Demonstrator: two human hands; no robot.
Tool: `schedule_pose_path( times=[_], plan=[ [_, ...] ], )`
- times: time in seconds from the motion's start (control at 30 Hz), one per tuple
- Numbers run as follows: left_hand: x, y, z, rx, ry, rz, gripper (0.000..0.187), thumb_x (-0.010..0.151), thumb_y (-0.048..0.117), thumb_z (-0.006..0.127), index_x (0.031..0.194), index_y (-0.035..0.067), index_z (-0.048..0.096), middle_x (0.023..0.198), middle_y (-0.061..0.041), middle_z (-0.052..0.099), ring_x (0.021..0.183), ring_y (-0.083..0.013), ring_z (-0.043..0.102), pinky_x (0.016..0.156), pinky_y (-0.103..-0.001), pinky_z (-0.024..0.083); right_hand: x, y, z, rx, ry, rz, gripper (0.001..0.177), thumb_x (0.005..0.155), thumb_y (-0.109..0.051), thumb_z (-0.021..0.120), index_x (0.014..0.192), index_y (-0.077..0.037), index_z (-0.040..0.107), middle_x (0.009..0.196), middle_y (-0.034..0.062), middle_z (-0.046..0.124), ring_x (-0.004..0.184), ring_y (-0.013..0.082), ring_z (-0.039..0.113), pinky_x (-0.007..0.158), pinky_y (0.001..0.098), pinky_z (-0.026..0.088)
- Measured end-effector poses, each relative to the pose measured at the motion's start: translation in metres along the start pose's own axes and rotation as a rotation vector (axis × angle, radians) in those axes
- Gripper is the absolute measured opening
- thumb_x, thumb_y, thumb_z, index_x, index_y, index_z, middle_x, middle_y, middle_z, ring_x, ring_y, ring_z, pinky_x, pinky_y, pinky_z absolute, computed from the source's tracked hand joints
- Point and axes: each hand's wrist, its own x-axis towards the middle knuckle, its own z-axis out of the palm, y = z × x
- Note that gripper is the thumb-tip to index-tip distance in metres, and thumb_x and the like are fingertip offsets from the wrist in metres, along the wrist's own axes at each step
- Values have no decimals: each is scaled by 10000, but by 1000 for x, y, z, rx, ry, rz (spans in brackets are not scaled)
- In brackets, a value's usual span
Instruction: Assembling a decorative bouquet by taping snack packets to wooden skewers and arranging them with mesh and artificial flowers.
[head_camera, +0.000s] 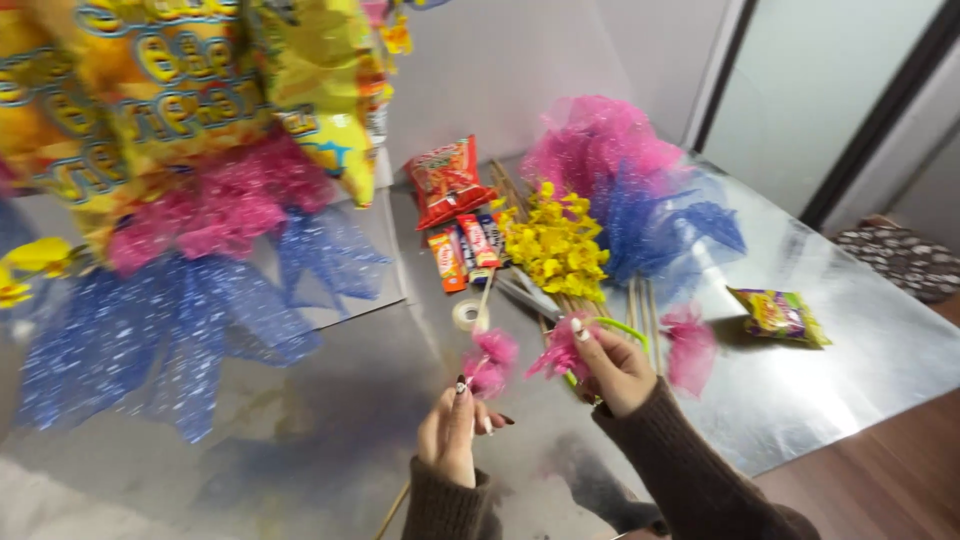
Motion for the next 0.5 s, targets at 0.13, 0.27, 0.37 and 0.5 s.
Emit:
schedule_pose_path(
  times=[0.13,0.27,0.37,0.5],
  plan=[
    [1,-6,23,104,14,-77,254,744,222,619,585,53,517,494,-87,604,477,-95,503,504,-232,440,10,-18,-52,-165,29,5,263,798,-156,586,1002,-8,660,610,107,650,344,82,423,289,181,321],
    [6,-18,41,155,-15,-96,239,747,192,598,562,57,528,515,-112,667,606,-144,646,554,-221,451,23,-36,-112,-351,216,6,198,804,-74,573,962,26,637,727,165,655,560,199,597,463,269,490],
    [6,-28,54,164,-33,-130,267,758,199,588,542,70,497,480,-98,636,451,-138,602,491,-219,405,34,-31,-152,-505,345,-39,195,824,-108,575,965,9,644,730,152,650,547,169,573,460,253,479],
    [7,-46,66,74,-73,-164,359,801,229,556,500,53,471,443,-49,467,445,-202,625,465,-281,506,41,-27,-172,-666,375,-18,286,877,-277,514,897,-47,683,424,59,492,292,118,377,264,239,303]
  ],
)
